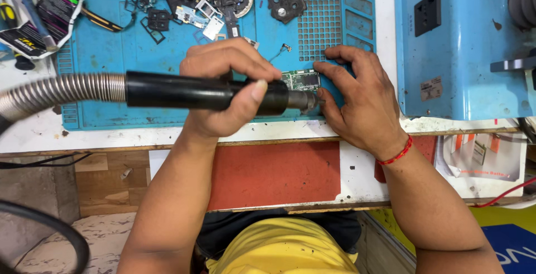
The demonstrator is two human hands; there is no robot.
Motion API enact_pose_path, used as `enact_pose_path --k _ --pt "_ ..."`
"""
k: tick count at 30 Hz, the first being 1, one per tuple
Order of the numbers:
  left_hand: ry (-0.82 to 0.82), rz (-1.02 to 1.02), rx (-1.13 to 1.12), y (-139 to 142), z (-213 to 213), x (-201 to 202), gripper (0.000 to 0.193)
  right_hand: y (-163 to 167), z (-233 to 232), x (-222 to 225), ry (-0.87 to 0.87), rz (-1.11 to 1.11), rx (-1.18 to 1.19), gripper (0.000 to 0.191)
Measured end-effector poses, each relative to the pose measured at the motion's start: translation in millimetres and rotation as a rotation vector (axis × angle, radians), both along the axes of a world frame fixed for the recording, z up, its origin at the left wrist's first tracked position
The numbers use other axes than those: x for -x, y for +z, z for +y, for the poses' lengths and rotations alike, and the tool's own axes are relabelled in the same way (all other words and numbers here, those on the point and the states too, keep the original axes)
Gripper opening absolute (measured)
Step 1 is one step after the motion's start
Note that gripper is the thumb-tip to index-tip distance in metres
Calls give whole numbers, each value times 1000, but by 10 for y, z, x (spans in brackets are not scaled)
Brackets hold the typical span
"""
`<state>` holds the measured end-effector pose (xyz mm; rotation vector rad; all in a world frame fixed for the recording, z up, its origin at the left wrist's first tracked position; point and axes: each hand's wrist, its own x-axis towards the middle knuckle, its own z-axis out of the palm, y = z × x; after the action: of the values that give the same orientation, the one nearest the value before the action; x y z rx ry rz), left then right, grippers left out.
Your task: The person uses a hot air gun to apply heat to a small circuit board held in place on a blue work mat. They carefully direct the hot air stream onto specific components while stabilizing the board with their other hand.
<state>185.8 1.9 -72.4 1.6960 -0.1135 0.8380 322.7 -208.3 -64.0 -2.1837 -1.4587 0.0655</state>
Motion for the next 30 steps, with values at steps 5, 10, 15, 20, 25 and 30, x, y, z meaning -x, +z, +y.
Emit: enact_pose_path --k 5,10,15,20,25,30 --pt "76 16 -32 -55 0 4 13 -8 -7 13 -3 -10 2 42" --pt "70 40 -48 -55 -1 23 13 -15 -8 18 -12 25 4 39" --pt "103 -5 -4 -35 5 13 15 -16 -15 18 -2 5 -7 39" --pt "159 30 -15 -68 8 41 16 -43 -40 21 25 -6 -10 39" --pt "111 26 30 -105 -11 35 15 -49 -51 34 22 -27 1 40" --pt "56 7 25 -77 25 37 15 -14 -22 38 21 -51 0 42"
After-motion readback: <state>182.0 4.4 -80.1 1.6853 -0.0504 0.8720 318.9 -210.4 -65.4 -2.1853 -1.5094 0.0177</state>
